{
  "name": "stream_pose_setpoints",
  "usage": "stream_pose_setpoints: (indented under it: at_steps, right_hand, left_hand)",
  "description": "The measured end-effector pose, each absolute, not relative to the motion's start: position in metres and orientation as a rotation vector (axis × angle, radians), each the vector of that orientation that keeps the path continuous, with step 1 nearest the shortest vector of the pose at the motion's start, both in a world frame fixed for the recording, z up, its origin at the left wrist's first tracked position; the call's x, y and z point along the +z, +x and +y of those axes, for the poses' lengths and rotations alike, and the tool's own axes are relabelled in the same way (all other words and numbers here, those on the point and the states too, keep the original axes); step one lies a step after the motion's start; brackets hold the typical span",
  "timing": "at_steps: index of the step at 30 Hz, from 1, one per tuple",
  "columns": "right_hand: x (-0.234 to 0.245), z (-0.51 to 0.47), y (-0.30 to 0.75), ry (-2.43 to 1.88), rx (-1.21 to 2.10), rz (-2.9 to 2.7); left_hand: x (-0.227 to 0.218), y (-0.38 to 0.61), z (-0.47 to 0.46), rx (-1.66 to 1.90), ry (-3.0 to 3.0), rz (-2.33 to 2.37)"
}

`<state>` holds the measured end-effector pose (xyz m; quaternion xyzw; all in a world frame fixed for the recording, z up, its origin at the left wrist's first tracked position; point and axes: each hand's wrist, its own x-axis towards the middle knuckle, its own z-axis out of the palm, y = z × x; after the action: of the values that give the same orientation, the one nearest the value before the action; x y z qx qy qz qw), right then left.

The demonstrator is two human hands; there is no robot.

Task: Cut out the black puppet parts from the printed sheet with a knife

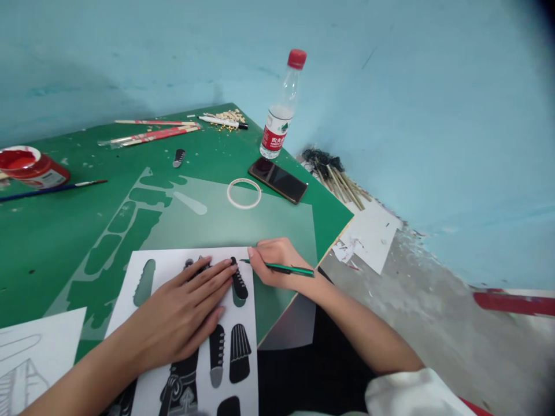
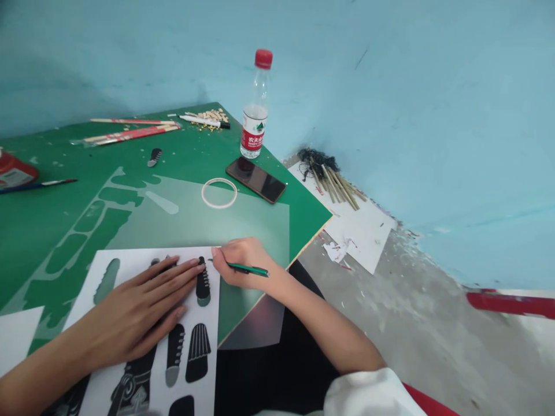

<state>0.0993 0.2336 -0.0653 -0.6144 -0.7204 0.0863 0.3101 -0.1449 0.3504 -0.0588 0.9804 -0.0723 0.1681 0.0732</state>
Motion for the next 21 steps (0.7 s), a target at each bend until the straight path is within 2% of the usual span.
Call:
stream_pose_setpoints:
  at_steps: [21]
  right_hand:
    - [-0.0628, 0.231, 0.0991, -1.574, 0.15, -1.954]
  left_hand:
    - [-0.0603, -0.1409, 0.3441, 0.611, 2.843, -0.138]
